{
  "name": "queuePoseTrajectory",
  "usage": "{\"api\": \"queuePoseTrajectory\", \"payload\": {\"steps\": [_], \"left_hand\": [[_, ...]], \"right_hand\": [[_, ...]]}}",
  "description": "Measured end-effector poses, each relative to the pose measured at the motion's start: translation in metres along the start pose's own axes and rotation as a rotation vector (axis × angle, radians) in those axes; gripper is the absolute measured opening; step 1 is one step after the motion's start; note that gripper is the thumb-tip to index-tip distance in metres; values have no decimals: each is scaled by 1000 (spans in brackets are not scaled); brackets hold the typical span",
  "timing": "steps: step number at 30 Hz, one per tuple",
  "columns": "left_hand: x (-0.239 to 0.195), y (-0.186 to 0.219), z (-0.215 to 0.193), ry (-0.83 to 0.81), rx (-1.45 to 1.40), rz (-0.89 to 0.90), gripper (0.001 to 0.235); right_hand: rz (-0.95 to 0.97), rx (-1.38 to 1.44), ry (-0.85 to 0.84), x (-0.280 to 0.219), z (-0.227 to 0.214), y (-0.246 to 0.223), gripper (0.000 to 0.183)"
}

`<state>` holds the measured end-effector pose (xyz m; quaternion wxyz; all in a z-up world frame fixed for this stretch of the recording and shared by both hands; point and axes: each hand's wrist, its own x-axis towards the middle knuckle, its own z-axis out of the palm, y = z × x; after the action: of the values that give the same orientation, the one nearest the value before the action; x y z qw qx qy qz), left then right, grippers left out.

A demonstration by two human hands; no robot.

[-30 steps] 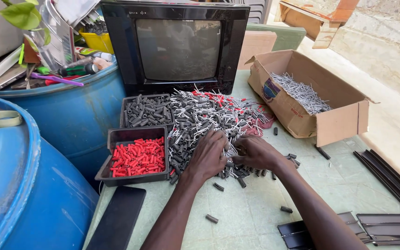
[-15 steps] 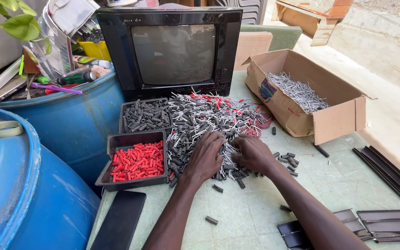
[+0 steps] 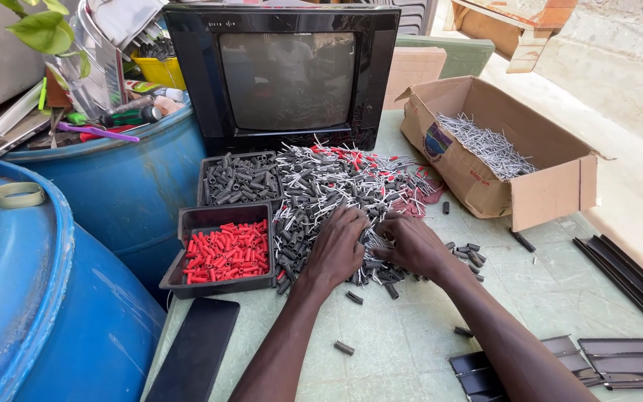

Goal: Sorting small black and red plastic parts from a central pile into separate trays

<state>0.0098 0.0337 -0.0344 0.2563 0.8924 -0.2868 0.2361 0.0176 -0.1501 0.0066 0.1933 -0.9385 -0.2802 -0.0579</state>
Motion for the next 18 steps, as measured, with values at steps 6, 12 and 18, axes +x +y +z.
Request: {"api": "queuePoseTrajectory", "payload": {"steps": [6,12,18], "left_hand": [[1,2,-4,-1,-22,-5,37],[3,0,-1,-10,-31,-8,35],[1,5,-3,-8,4,-11,40]], "right_hand": [[-13,-6,-36,-4,-10,-3,36],[-30,-47,-85,-5,-5,-7,40],[-5,-147,-53,5,10,1,45]]}}
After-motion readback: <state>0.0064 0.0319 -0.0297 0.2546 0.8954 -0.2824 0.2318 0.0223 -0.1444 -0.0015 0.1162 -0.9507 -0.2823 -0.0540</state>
